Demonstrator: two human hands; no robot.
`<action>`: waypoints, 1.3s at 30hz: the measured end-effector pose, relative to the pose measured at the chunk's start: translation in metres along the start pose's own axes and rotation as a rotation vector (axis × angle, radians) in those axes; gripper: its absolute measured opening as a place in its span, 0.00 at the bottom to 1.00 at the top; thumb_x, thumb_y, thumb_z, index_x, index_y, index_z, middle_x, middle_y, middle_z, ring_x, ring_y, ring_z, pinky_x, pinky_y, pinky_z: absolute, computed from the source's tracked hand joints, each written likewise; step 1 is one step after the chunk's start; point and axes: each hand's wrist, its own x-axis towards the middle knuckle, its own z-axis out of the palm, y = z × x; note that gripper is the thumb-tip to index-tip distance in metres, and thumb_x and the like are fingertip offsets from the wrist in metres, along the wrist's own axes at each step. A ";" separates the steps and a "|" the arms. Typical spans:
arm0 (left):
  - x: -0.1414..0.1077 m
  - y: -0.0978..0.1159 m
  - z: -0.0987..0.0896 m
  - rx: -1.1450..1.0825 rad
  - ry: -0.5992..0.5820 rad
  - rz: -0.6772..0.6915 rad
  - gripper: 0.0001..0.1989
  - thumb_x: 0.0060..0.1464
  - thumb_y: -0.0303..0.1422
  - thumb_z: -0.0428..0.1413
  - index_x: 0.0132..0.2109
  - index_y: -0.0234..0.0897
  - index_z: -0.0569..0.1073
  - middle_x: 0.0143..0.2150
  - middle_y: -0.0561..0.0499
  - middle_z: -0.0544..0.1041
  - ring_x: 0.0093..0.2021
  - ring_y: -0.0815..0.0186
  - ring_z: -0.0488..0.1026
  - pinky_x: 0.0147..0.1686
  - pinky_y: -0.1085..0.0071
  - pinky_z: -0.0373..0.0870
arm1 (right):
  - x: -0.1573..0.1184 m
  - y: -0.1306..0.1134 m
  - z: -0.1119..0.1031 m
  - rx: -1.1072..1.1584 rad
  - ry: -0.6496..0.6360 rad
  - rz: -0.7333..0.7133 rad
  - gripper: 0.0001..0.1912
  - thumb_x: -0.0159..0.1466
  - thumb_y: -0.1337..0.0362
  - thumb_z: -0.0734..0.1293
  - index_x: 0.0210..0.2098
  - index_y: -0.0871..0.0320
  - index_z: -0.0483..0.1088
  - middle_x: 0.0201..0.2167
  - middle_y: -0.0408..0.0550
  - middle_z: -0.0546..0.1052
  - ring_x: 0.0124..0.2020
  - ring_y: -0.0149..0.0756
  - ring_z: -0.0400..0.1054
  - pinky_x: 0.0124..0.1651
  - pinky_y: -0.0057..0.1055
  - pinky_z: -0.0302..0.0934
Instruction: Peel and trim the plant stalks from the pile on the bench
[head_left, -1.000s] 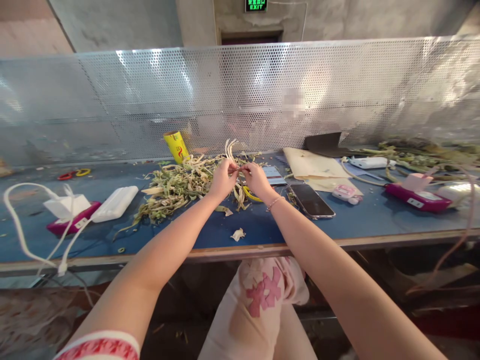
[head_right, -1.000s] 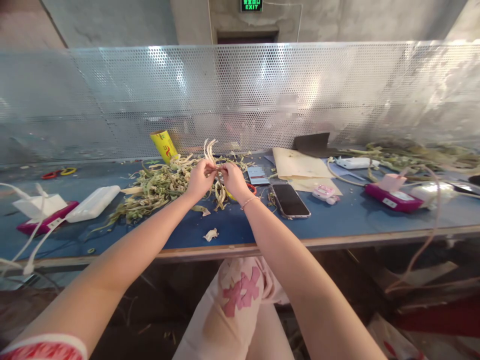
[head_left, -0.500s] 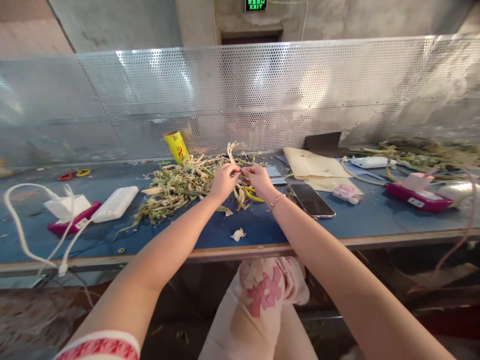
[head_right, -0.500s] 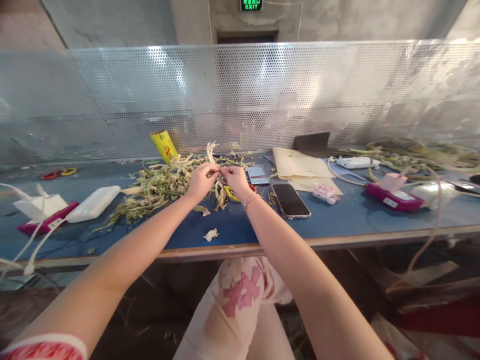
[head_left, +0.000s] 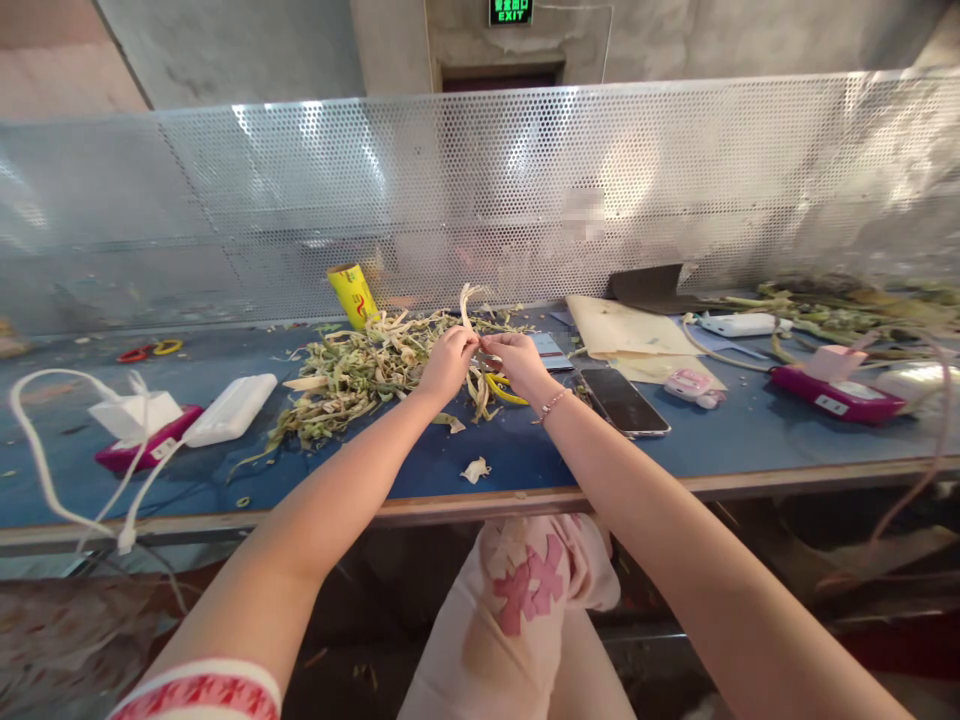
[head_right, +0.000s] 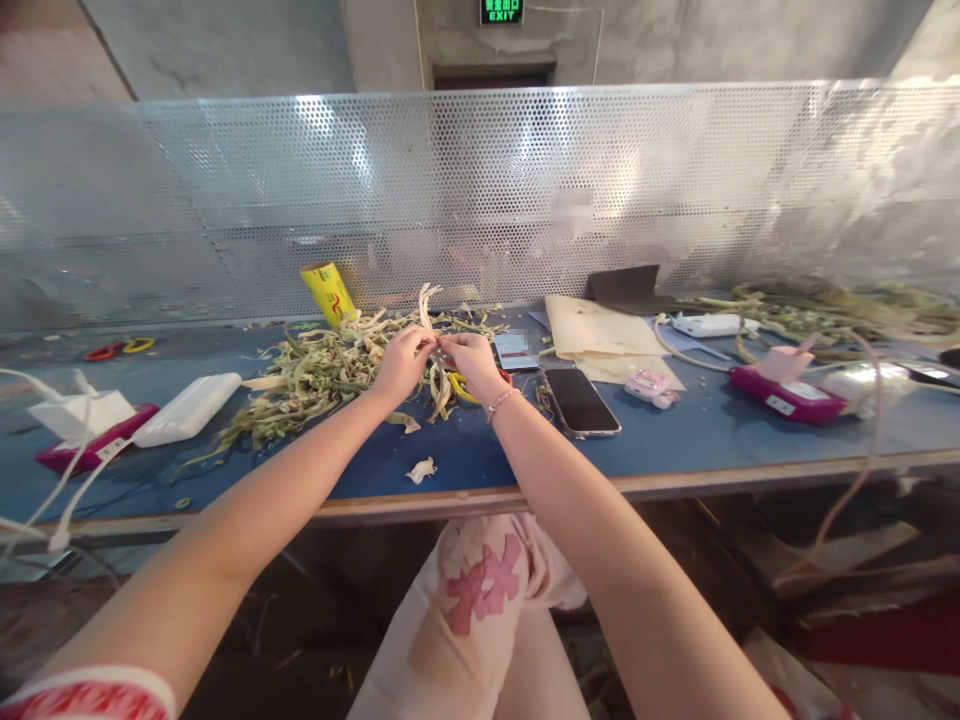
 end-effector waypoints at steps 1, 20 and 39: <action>0.000 -0.001 0.000 -0.003 -0.009 0.005 0.04 0.51 0.24 0.49 0.30 0.35 0.66 0.34 0.48 0.71 0.36 0.67 0.68 0.40 0.68 0.66 | 0.000 -0.001 0.000 -0.012 0.002 -0.002 0.04 0.45 0.67 0.69 0.20 0.61 0.69 0.22 0.41 0.70 0.25 0.23 0.62 0.32 0.24 0.58; -0.002 0.008 0.010 -0.080 0.077 0.007 0.05 0.51 0.24 0.49 0.29 0.36 0.62 0.38 0.48 0.66 0.42 0.67 0.65 0.46 0.65 0.64 | 0.000 -0.004 0.001 0.103 -0.040 -0.020 0.06 0.49 0.64 0.63 0.21 0.57 0.59 0.20 0.37 0.63 0.22 0.22 0.57 0.25 0.22 0.52; 0.004 0.012 0.005 -0.405 -0.070 -0.285 0.04 0.47 0.28 0.52 0.27 0.34 0.65 0.32 0.50 0.67 0.35 0.68 0.65 0.38 0.70 0.64 | 0.010 0.004 -0.005 -0.094 0.060 -0.363 0.07 0.52 0.60 0.61 0.24 0.55 0.57 0.23 0.40 0.63 0.26 0.27 0.60 0.31 0.28 0.60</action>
